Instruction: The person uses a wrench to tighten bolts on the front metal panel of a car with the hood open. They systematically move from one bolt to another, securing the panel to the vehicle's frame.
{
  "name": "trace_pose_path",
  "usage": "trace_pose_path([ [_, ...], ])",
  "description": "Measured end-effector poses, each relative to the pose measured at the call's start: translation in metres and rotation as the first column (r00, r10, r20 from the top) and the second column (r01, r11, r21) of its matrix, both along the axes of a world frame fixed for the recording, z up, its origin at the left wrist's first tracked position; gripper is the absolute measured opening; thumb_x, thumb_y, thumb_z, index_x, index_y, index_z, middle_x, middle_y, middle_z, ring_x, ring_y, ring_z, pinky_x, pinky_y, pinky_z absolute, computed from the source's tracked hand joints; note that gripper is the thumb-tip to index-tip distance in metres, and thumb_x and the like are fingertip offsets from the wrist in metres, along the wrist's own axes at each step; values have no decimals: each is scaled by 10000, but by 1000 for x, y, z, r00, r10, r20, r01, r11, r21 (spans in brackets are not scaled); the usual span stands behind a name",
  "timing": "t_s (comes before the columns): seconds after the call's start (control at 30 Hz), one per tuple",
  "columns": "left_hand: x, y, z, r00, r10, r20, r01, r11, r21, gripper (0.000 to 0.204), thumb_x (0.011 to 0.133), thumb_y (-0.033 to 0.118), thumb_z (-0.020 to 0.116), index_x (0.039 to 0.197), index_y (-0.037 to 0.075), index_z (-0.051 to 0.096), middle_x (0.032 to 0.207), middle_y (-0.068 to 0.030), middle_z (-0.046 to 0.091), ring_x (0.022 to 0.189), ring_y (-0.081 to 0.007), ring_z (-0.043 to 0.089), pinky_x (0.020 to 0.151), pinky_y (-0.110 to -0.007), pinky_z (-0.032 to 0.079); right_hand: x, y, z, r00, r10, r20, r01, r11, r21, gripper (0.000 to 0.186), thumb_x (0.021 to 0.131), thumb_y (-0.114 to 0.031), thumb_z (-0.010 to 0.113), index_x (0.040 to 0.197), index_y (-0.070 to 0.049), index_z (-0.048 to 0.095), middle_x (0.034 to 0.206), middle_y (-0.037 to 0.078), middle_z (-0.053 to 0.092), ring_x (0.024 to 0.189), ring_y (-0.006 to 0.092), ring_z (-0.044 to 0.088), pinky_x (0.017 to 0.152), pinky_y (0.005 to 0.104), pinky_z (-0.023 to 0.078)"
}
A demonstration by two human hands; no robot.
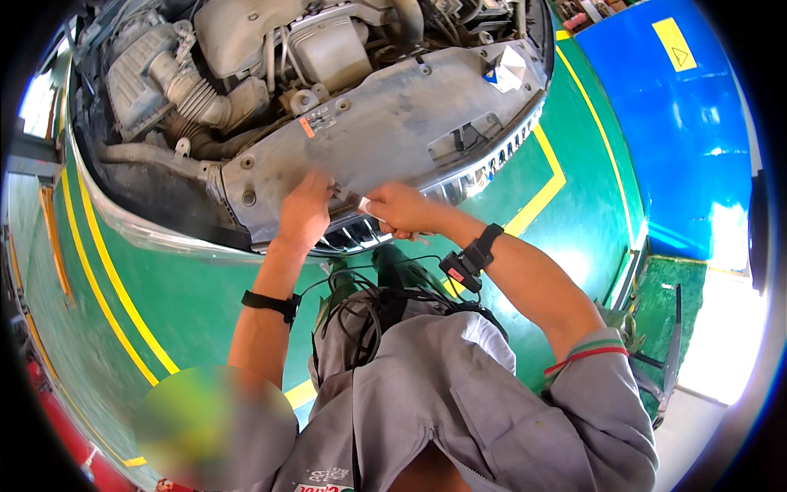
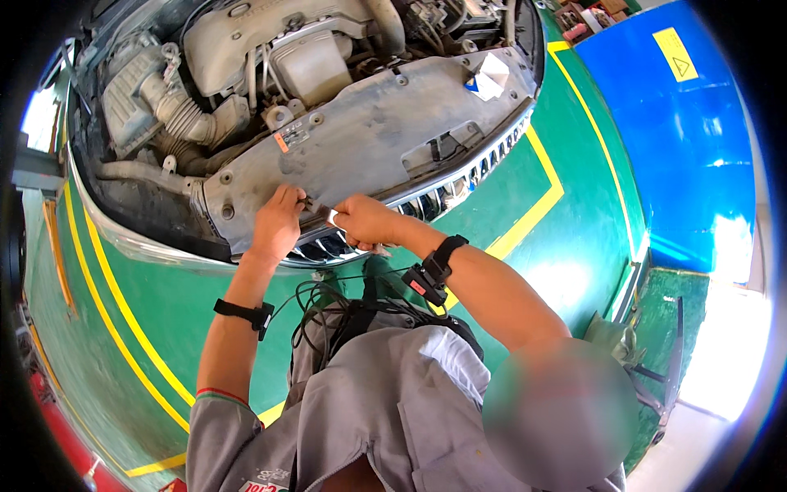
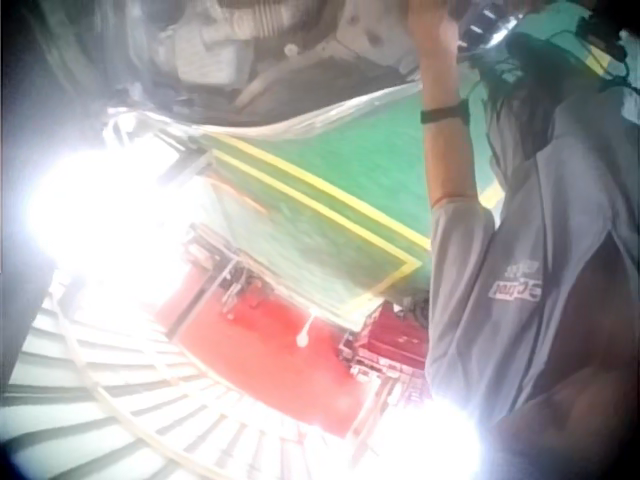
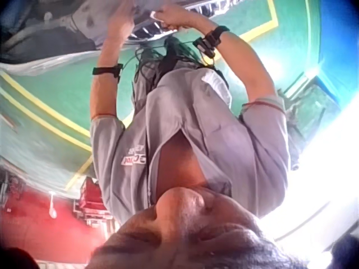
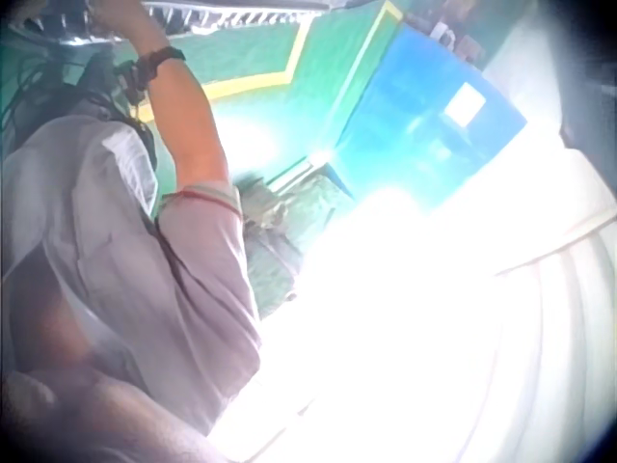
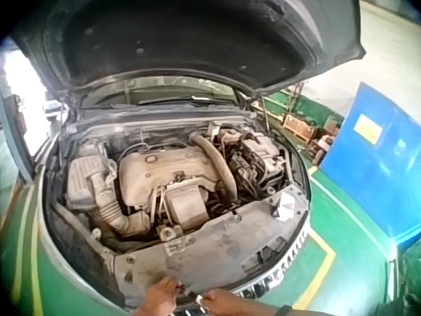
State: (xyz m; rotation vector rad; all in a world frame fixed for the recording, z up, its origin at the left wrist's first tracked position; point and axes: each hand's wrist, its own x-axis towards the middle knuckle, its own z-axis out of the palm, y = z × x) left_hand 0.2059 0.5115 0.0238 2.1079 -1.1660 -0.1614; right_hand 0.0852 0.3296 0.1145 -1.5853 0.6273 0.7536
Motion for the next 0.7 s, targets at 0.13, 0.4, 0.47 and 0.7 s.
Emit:
trace_pose_path([
  [0.13, 2, -3, 4, 999, -40, 0, 40, 999, 26, 141, 906, 51, 603, 1036, 92, 567, 1000, -120, 592, 863, -396, 622, 689, -481, 508, -20, 3, -14, 997, -77, 32, 78, 997, -28, 349, 1020, -356, 516, 1090, -47, 663, 601, 56, 579, 415, 155, 520, 398, 317, 431],
  [0.4, -2, -7, 12, 992, -88, 92, 75, 987, 140, 183, 902, 67, 612, 1057, 91, 519, 1043, -139, 552, 855, -402, 622, 658, -498, 506, -5, 5, -14, 995, 70, 69, -58, 985, -160, 312, 1012, -288, 483, 918, -9, 585, 672, 106, 647, 485, 218, 628, 456, 380, 521],
  [0.47, -4, -8, 19, 989, -95, 116, 71, 978, 195, 190, 900, 67, 613, 1066, 93, 523, 1046, -133, 555, 863, -392, 633, 663, -487, 515, -17, -3, -4, 996, 71, 50, -64, 990, -129, 309, 1019, -299, 477, 1001, -17, 604, 645, 83, 615, 463, 200, 604, 439, 366, 501],
  [0.7, -8, -9, 13, 959, -162, 232, 65, 924, 378, 189, 919, 95, 604, 1091, 99, 526, 1125, -107, 567, 875, -349, 668, 672, -469, 538, -71, -49, 22, 988, -125, 93, 142, 970, -200, 311, 1031, -299, 486, 1198, -89, 643, 646, 22, 563, 465, 124, 543, 438, 293, 453],
])
